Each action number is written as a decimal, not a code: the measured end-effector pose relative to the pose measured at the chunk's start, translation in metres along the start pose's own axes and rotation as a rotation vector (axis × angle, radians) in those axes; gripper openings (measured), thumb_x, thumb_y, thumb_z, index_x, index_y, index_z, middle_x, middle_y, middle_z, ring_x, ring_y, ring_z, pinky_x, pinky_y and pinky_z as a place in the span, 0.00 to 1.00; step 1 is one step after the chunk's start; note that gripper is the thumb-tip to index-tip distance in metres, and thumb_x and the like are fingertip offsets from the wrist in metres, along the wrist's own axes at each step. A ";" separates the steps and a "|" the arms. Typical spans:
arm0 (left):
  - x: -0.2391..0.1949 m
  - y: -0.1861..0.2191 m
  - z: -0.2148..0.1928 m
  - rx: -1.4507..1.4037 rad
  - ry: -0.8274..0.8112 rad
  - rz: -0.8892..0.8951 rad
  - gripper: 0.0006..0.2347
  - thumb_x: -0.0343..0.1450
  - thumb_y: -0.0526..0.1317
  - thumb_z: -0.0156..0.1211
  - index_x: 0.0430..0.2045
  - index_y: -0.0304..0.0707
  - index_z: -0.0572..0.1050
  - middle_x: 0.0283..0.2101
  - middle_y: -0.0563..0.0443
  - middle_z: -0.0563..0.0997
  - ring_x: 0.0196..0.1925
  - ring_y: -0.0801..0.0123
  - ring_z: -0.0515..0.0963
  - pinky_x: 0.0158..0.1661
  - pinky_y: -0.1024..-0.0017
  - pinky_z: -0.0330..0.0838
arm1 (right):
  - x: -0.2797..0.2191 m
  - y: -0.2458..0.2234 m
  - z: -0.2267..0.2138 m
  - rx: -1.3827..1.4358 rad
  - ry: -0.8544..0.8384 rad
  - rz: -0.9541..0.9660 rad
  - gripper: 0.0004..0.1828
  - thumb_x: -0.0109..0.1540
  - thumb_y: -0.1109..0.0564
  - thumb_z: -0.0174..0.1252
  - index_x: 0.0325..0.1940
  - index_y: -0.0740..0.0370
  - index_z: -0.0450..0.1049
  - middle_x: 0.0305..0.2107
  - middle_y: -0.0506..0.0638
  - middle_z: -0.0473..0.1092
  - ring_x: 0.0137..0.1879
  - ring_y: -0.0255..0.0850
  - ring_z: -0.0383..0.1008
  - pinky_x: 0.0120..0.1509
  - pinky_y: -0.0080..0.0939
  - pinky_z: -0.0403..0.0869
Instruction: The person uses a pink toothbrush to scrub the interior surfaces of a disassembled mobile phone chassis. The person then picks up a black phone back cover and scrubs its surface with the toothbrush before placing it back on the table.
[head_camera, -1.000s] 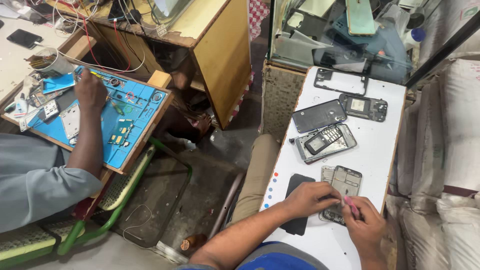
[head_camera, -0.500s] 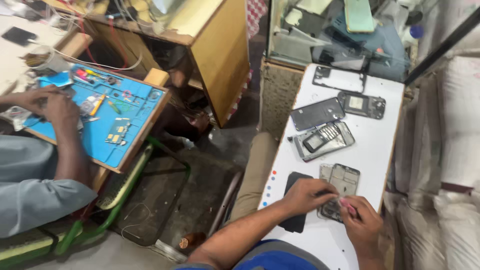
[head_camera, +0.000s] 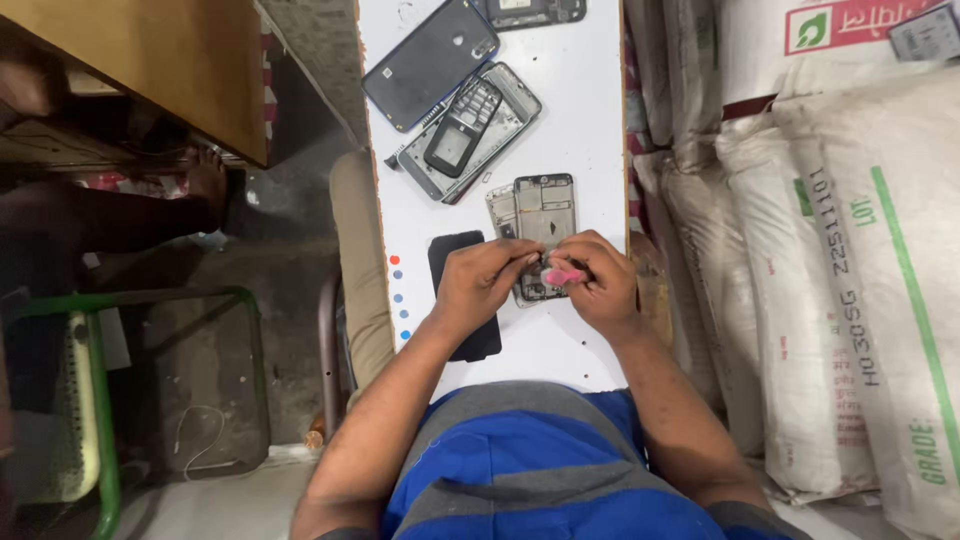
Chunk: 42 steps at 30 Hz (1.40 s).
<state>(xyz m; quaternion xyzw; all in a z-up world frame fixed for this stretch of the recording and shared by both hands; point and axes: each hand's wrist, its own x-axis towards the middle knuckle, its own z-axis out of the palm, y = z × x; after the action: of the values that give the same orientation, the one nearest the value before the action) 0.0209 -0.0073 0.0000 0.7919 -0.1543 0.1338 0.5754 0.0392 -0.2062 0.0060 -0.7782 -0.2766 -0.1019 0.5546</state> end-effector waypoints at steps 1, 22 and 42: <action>0.003 0.003 -0.001 0.001 -0.001 -0.014 0.06 0.71 0.31 0.66 0.40 0.35 0.81 0.37 0.46 0.85 0.36 0.64 0.87 0.37 0.72 0.80 | 0.003 0.001 0.000 0.011 0.002 -0.011 0.10 0.62 0.66 0.67 0.44 0.70 0.73 0.37 0.55 0.73 0.40 0.39 0.73 0.40 0.35 0.72; -0.007 -0.003 0.005 -0.024 0.012 -0.120 0.06 0.74 0.39 0.64 0.39 0.39 0.82 0.32 0.47 0.85 0.30 0.68 0.86 0.32 0.73 0.78 | 0.014 -0.040 0.002 -0.344 -0.043 -0.222 0.08 0.62 0.61 0.67 0.44 0.67 0.78 0.36 0.56 0.76 0.38 0.47 0.78 0.41 0.41 0.77; -0.015 0.011 -0.007 -0.117 0.072 -0.146 0.08 0.73 0.40 0.65 0.40 0.35 0.82 0.34 0.44 0.85 0.35 0.68 0.86 0.38 0.74 0.80 | -0.006 -0.036 0.019 -0.510 0.055 -0.279 0.09 0.59 0.59 0.65 0.42 0.61 0.77 0.37 0.53 0.76 0.38 0.49 0.79 0.40 0.43 0.76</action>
<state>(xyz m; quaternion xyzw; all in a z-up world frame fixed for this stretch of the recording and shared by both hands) 0.0023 -0.0025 0.0062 0.7608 -0.0828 0.1105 0.6341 0.0119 -0.1824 0.0256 -0.8439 -0.3313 -0.2642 0.3291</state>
